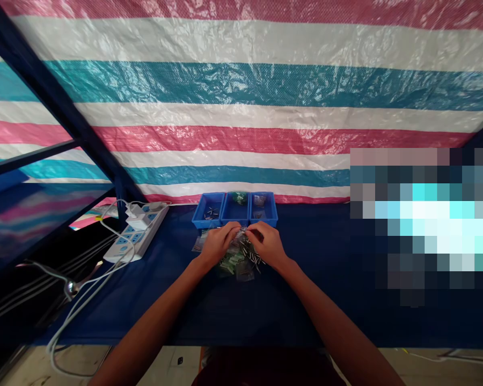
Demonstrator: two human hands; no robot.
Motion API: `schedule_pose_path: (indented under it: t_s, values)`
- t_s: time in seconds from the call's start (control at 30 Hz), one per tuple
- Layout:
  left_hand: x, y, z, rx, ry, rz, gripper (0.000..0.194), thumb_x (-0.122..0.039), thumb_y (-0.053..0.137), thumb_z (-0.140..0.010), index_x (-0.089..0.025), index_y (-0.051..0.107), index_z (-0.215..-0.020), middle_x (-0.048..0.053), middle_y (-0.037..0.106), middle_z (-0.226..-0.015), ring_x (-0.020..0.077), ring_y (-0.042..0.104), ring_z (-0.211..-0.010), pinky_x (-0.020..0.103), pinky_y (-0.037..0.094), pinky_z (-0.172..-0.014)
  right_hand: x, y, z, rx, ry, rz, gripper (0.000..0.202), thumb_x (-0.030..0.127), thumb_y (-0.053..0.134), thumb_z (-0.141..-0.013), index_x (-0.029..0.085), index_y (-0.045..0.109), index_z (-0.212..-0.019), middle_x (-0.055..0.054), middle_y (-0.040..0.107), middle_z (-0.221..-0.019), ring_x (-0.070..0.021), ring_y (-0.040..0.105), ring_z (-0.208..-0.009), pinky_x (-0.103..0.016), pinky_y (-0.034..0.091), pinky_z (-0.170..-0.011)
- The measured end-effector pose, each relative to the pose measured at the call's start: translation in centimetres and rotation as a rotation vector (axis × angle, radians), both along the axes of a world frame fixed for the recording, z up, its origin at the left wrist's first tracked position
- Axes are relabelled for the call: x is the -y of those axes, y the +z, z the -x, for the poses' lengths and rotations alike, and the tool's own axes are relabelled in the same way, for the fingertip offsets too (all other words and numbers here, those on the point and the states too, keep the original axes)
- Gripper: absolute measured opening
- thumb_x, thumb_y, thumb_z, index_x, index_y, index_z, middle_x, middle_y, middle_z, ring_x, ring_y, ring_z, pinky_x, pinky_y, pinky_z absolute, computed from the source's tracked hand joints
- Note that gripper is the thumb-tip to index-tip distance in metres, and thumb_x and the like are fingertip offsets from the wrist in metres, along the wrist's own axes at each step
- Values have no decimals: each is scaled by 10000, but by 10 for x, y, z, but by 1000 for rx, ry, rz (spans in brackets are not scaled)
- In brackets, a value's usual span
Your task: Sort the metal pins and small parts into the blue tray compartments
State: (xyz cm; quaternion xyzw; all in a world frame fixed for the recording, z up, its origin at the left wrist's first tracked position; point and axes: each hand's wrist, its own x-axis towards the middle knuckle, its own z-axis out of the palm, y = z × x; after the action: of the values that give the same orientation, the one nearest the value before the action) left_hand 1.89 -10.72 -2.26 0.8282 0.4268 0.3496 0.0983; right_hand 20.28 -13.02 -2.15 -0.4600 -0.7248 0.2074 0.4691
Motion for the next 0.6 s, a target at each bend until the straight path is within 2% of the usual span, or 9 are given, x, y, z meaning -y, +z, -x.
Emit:
schedule_pose_path:
  t_s: [0.23, 0.33, 0.43, 0.5, 0.6]
  values:
    - [5, 5, -3, 124, 2, 66, 328, -435, 418, -973, -204, 649, -1000, 12, 696, -792, 129, 615, -609, 240, 483, -641, -2, -3, 1, -37, 34, 20, 180, 309, 539, -884, 192, 652, -807, -21, 645, -738, -150, 568, -648, -255, 427, -633]
    - [7, 7, -4, 295, 4, 198, 321, -443, 512, -928, -199, 612, -1112, -5, 661, -712, 132, 599, -559, 237, 481, -550, -1, -2, 1, -84, 6, 34, 207, 335, 525, -895, 193, 643, -802, -20, 650, -733, -148, 571, -640, -253, 438, -633]
    - [4, 8, -5, 505, -53, 354, 424, -434, 592, -877, -182, 554, -1216, 1, 674, -722, 127, 588, -526, 233, 478, -498, -1, -2, 1, -153, -38, 48, 221, 364, 515, -902, 195, 640, -835, -14, 661, -728, -145, 582, -628, -251, 452, -634]
    - [1, 8, -6, 582, -91, 445, 435, -440, 623, -850, -168, 577, -1186, 17, 693, -728, 132, 591, -530, 237, 480, -487, -2, -3, 0, -189, -46, 69, 233, 381, 497, -911, 198, 632, -861, -1, 649, -688, -144, 583, -598, -251, 453, -617]
    - [-1, 7, -7, 598, -109, 531, 362, -463, 669, -802, -154, 657, -990, 36, 702, -698, 154, 609, -554, 242, 472, -463, -3, -6, 0, -212, -40, 104, 244, 398, 474, -921, 206, 623, -896, 17, 623, -632, -142, 579, -556, -249, 447, -588]
